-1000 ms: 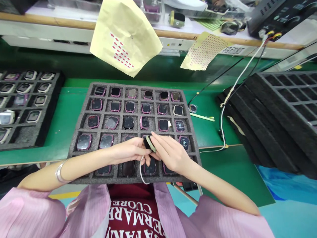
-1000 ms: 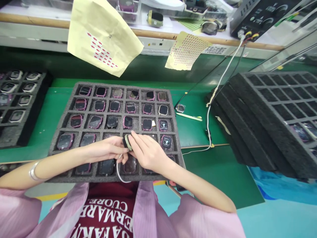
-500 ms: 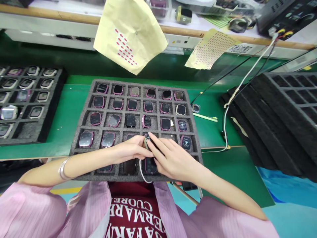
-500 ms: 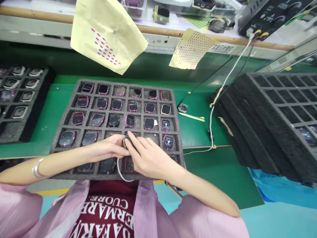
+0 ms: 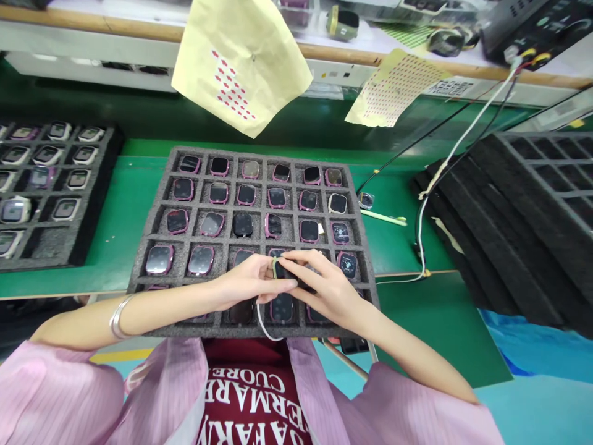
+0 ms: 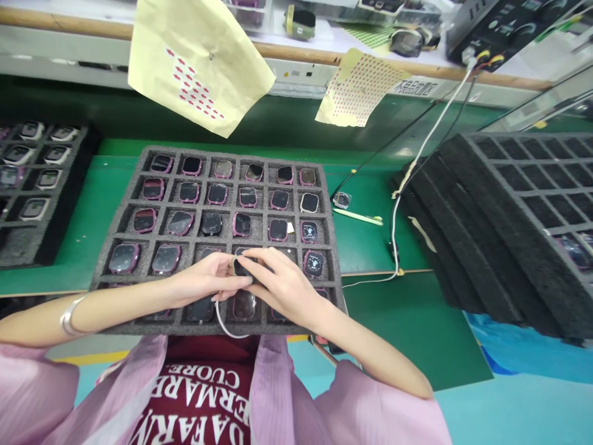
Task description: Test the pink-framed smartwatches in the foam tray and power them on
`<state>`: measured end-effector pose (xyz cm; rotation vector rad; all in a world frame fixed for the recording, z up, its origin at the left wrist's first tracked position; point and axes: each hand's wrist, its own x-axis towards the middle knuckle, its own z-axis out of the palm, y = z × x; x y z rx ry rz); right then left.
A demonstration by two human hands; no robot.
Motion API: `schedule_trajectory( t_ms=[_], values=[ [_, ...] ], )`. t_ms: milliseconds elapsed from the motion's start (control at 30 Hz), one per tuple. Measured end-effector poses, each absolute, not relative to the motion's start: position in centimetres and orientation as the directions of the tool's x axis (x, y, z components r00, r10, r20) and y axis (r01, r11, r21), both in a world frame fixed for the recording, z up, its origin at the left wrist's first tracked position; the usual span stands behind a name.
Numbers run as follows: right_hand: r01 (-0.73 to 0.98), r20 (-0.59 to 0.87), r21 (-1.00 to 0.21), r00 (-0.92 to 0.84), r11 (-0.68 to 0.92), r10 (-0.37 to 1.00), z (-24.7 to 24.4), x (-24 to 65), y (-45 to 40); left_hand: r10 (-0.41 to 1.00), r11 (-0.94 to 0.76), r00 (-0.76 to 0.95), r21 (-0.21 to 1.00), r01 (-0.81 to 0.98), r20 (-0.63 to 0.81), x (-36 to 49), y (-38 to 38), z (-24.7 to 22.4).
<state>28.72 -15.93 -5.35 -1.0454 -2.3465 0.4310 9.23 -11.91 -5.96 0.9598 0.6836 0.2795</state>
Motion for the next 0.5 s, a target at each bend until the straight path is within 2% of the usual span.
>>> schedule_trajectory(
  t_ms=[200,300,400,433,500],
  values=[
    [0.608,0.325,-0.478,-0.548,0.634,0.771,-5.7,28.1,-16.3,0.493,0.509,0.773,0.853,0.116,-0.399,9.2,-12.0,-6.1],
    [0.619,0.38,-0.496,-0.477,0.61,0.793,-5.1,28.5,-17.9,0.448,0.529,0.806,0.841,0.11,-0.387,9.0,-11.6,-6.0],
    [0.591,0.406,-0.59,-0.371,0.55,0.835,-3.9,29.0,-21.3,0.432,0.527,0.819,0.842,0.112,-0.379,8.8,-11.0,-5.9],
    [0.537,0.337,-0.656,-0.42,0.53,0.843,-3.7,29.1,-22.5,0.425,0.521,0.824,0.846,0.116,-0.375,8.7,-10.8,-5.9],
    [0.446,0.068,-0.779,-0.64,0.442,0.765,-4.0,28.8,-24.5,0.403,0.509,0.837,0.851,0.13,-0.369,8.7,-10.6,-5.9]
  ],
)
